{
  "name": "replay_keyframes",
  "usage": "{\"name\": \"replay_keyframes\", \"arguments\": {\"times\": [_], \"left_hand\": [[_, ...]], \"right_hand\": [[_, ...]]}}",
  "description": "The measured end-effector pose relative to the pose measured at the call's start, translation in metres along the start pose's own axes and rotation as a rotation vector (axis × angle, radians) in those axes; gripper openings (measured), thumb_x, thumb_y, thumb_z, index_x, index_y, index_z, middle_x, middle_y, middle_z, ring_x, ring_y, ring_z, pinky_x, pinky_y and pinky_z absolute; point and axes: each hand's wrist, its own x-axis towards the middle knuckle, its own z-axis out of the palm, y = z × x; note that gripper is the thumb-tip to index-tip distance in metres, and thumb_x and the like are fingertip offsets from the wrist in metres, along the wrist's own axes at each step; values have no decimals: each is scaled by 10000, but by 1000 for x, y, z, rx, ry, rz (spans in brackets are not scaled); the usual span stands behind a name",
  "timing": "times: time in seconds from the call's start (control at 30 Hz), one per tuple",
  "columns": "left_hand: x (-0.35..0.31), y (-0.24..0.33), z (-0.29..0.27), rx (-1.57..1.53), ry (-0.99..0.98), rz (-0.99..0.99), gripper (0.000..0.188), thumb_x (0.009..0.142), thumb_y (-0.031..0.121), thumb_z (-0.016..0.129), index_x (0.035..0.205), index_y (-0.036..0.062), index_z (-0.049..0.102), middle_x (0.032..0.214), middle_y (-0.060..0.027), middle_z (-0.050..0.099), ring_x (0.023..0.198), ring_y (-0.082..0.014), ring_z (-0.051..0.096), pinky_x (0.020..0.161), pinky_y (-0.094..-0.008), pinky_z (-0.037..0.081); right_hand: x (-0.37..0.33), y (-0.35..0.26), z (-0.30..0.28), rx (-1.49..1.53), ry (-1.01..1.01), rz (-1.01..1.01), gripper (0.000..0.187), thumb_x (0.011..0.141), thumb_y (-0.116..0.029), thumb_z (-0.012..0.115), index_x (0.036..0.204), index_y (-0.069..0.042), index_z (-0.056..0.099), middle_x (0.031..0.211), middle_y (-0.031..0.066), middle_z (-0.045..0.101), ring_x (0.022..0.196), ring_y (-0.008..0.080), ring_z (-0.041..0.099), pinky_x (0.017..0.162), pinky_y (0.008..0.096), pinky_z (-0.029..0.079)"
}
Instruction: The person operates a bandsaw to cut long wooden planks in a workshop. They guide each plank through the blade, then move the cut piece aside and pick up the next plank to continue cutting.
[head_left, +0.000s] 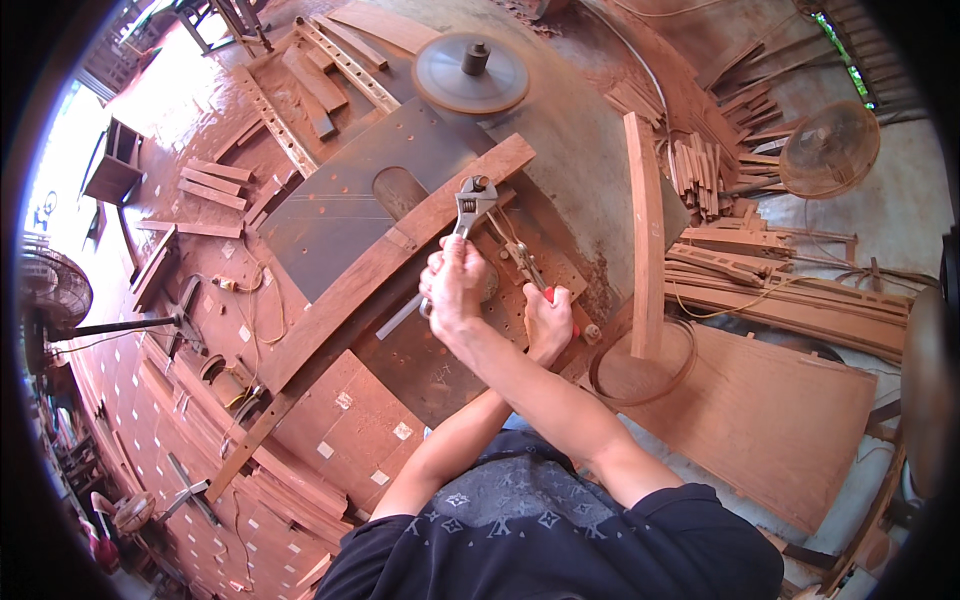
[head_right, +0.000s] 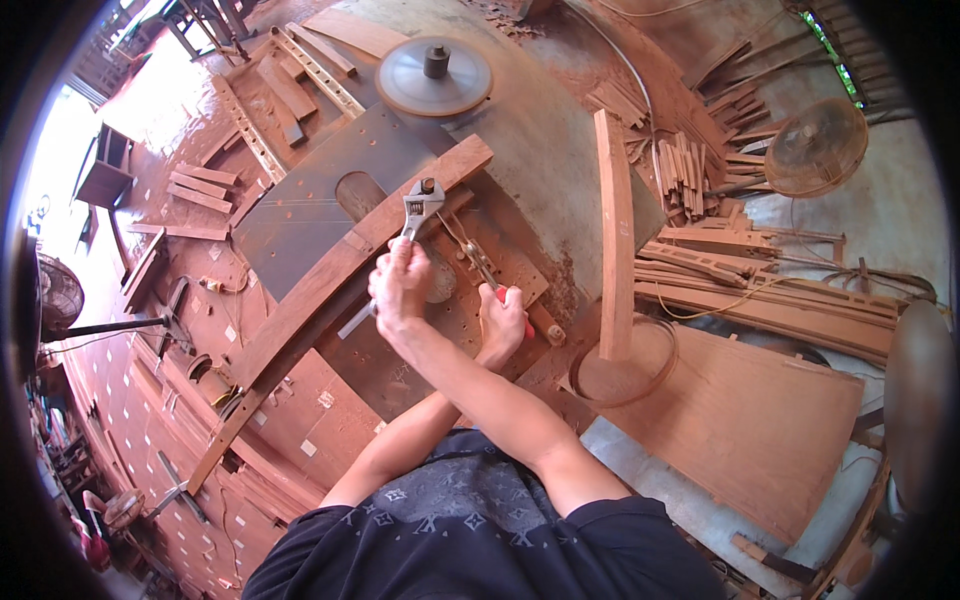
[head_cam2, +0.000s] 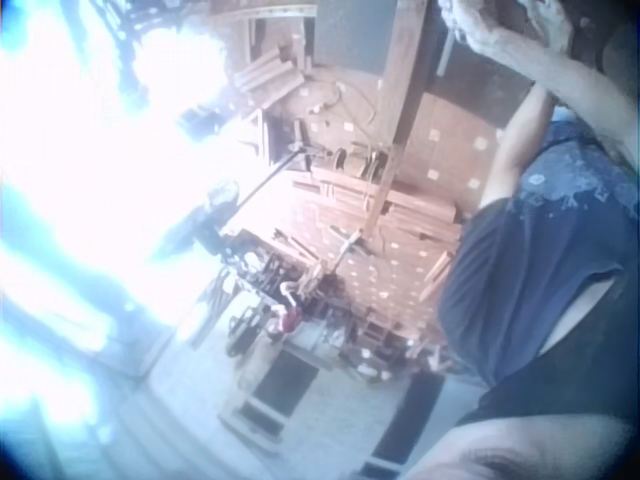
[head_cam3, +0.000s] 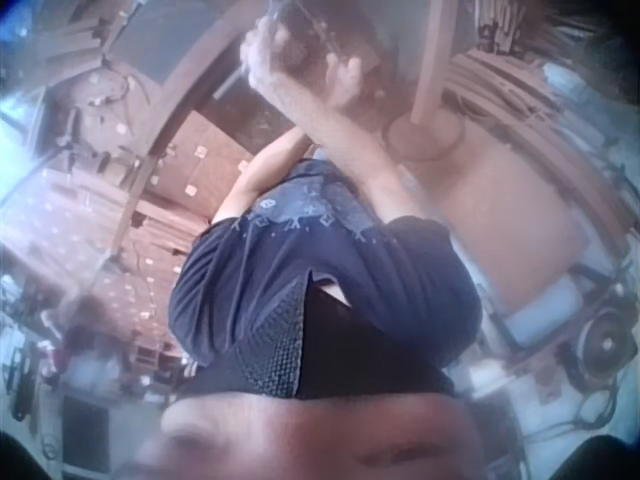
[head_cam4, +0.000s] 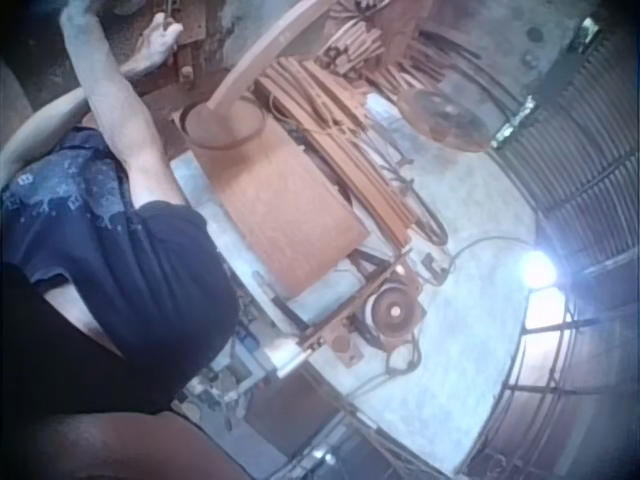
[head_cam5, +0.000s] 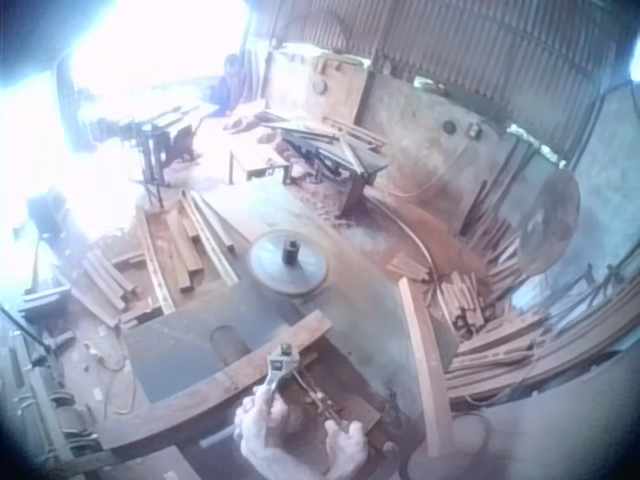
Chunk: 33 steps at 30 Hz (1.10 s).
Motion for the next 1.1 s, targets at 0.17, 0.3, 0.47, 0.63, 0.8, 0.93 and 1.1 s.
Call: {"name": "replay_keyframes", "arguments": {"times": [0.17, 0.3, 0.47, 0.63, 0.8, 0.93, 1.1], "left_hand": [[1, 2, -5, 45, -47, -8, 455, 977, 373, 571, 1086, -45, 428, 870, -329, 674, 823, -482, 704, 783, -542, 538], [8, -13, 1, 96, -63, 33, 496, 1000, 434, 584, 1082, -36, 447, 850, -291, 656, 805, -436, 692, 772, -535, 539], [26, -52, -5, 89, -52, 367, 550, 1017, 474, 575, 1173, -47, 496, 856, -224, 650, 725, -383, 655, 768, -474, 545], [7, 14, -18, 41, -160, 10, 411, 1008, 358, 607, 1077, -20, 462, 833, -149, 699, 718, -264, 736, 700, -396, 595], [3, 24, -26, 73, -198, -15, 473, 1008, 447, 576, 1098, -11, 498, 850, -151, 743, 763, -238, 744, 718, -381, 589], [15, 9, -23, 47, -208, -62, 549, 1006, 480, 602, 1133, -45, 507, 882, -159, 747, 784, -243, 747, 733, -380, 611], [6, 20, -33, 88, -140, -86, 621, 1019, 616, 604, 1237, 34, 595, 996, -129, 743, 826, -217, 724, 787, -402, 615]], "right_hand": [[-2, -2, 8, 29, 16, -18, 267, 1160, -337, 445, 1063, -91, 490, 696, -21, 437, 502, 82, 417, 417, 253, 322], [-28, -31, -27, -122, -32, 62, 234, 1147, -305, 487, 1072, -85, 514, 709, -13, 473, 500, 91, 443, 411, 253, 333], [-112, -117, -126, -534, -191, -67, 296, 1131, -281, 533, 966, -39, 580, 673, -6, 504, 457, 66, 441, 387, 236, 358], [-161, -153, -282, -1067, 47, -123, 432, 1079, -358, 592, 803, -31, 650, 580, 46, 558, 511, 118, 540, 465, 321, 410], [-125, -97, -342, -1436, 66, -133, 437, 1016, -368, 623, 773, -7, 670, 665, 195, 644, 621, 295, 674, 569, 456, 463], [-66, -48, -329, -1355, -141, -157, 323, 1014, -259, 601, 836, -2, 685, 604, 116, 640, 493, 202, 666, 534, 389, 547], [-64, -101, -259, -1584, -100, -567, 388, 834, -236, 797, 1105, 16, 678, 990, 197, 733, 942, 375, 729, 856, 463, 583]]}}
